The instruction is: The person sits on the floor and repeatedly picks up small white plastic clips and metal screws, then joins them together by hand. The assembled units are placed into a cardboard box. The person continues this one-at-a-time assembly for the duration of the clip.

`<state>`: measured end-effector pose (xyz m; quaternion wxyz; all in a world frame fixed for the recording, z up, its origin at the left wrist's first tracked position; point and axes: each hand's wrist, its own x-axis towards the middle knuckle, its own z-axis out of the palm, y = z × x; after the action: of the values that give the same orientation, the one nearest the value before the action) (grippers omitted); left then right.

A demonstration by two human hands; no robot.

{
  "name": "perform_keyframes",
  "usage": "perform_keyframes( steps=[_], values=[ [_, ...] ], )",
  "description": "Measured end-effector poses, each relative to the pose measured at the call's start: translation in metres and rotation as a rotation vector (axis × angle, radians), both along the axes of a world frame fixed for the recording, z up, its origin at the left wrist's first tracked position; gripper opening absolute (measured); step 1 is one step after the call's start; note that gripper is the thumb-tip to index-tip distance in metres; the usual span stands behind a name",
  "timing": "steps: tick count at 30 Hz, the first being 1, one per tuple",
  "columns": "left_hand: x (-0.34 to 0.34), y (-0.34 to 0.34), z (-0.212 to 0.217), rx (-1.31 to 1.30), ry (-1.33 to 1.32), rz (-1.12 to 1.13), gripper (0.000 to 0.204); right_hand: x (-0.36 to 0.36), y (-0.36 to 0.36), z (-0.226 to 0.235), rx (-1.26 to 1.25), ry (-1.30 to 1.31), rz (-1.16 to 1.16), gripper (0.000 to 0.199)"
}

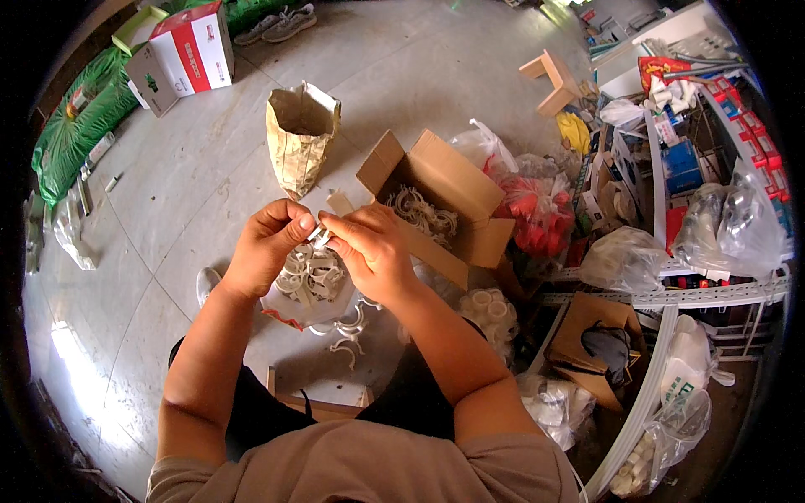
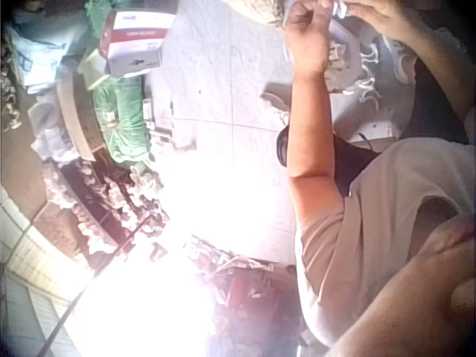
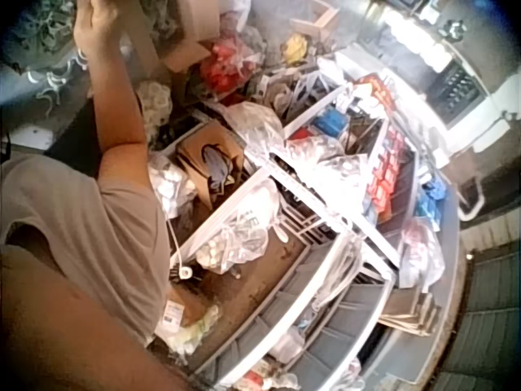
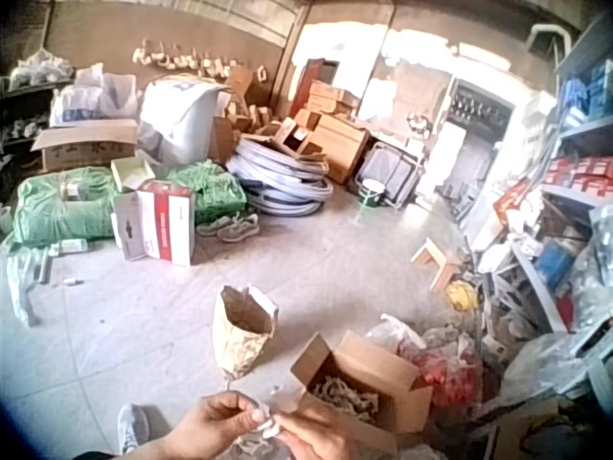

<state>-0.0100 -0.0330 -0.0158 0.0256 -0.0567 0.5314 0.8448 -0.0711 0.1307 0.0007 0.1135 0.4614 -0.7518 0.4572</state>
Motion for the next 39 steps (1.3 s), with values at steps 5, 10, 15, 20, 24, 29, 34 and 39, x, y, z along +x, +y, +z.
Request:
perform_keyframes(
  steps=[5, 10, 15, 20, 24, 29, 34, 39],
  values=[
    [0.007, 0.0, 0.017, 0.161, -0.058, 0.038, 0.013, 0.003, 0.0, -0.004, -0.048, -0.004, -0.025, 0.03],
    [-0.001, 0.003, 0.006, 0.052, -0.039, 0.002, 0.008, 0.002, 0.002, -0.001, -0.054, -0.024, -0.045, 0.031],
    [0.006, -0.001, 0.01, 0.143, 0.017, 0.062, 0.015, 0.005, 0.0, 0.002, -0.026, -0.033, -0.018, 0.03],
    [0.0, 0.008, 0.011, 0.154, 0.031, 0.113, 0.014, 0.0, 0.005, 0.008, -0.075, -0.021, 0.011, 0.031],
    [0.003, 0.007, 0.016, 0.086, 0.057, 0.073, 0.009, 0.002, 0.006, 0.007, -0.074, -0.008, -0.016, 0.03],
    [0.006, 0.004, 0.015, 0.162, 0.013, 0.153, 0.012, 0.006, 0.003, 0.007, -0.061, -0.01, 0.011, 0.03],
    [0.006, 0.005, 0.017, 0.106, 0.044, 0.096, 0.011, 0.008, 0.003, 0.005, -0.064, -0.022, 0.012, 0.031],
    [0.007, 0.006, 0.022, 0.221, 0.024, 0.168, 0.012, 0.008, 0.002, 0.007, -0.059, -0.024, -0.006, 0.032]
  ],
)
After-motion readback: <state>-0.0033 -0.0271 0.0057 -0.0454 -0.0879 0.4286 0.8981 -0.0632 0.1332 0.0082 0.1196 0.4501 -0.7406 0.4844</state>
